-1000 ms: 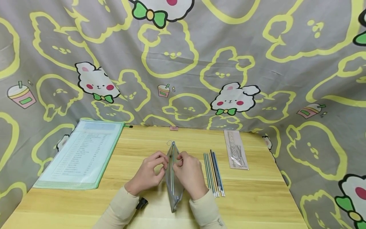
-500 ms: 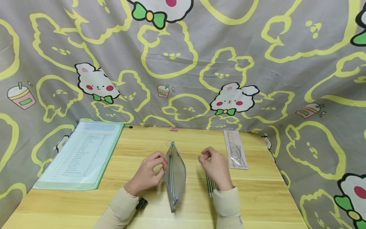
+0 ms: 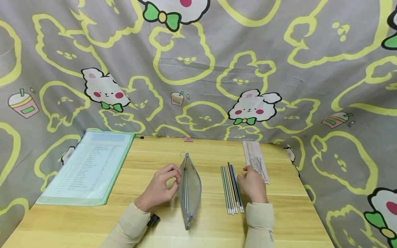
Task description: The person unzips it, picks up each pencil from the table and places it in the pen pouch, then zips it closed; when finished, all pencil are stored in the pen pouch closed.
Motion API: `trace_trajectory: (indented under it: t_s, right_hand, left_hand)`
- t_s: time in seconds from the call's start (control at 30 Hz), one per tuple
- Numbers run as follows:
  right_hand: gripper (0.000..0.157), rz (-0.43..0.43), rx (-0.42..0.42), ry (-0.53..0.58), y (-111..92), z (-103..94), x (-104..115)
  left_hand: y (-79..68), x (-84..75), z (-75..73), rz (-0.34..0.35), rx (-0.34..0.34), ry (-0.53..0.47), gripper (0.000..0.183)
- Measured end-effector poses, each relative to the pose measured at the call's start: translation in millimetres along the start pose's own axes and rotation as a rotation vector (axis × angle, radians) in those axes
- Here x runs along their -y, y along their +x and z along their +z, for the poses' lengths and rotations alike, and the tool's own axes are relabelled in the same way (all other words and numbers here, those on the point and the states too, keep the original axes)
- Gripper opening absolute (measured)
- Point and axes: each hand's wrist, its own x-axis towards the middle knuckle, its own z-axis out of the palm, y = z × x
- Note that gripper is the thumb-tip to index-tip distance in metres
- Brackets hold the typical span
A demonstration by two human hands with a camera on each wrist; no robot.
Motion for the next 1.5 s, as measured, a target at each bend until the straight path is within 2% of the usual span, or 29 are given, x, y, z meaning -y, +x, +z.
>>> trace_trajectory:
  t_s: [0.27,0.4,0.63,0.83,0.93,1.1,1.33,1.4,1.5]
  right_hand:
    - [0.053,-0.002,0.074,-0.019,6.3,11.5,-6.0]
    - [0.052,-0.011,0.082,-0.019,7.6,14.3,-6.1]
    - [0.039,-0.037,0.096,-0.032,8.2,18.1,-5.8]
    - [0.031,-0.021,0.123,-0.049,8.9,19.6,-3.8]
    - [0.027,-0.016,0.115,-0.059,8.9,20.4,-2.8]
    - [0.011,0.015,0.086,-0.066,8.0,21.5,-0.8]
    - [0.036,0.025,0.062,-0.053,6.4,21.9,-0.4]
    - [0.031,0.032,0.052,-0.014,5.7,19.7,-0.3]
    - [0.016,0.042,0.042,0.055,4.4,12.9,1.4]
  left_hand:
    - [0.7,1.1,1.0,0.012,-0.006,0.003,0.027]
    - [1.8,1.2,0.7,0.021,-0.011,0.004,0.027]
    - [2.4,1.0,0.5,0.024,-0.012,0.007,0.027]
    - [2.4,0.3,0.2,0.016,-0.012,0.004,0.027]
    - [2.5,-0.3,-0.3,0.010,-0.010,0.003,0.027]
    - [2.3,0.3,0.1,0.002,-0.004,0.005,0.027]
    - [1.9,1.8,0.9,0.021,-0.022,0.000,0.026]
    - [2.2,1.9,1.2,0.028,-0.026,-0.004,0.026]
    - [2.6,1.6,0.9,0.019,-0.019,-0.006,0.026]
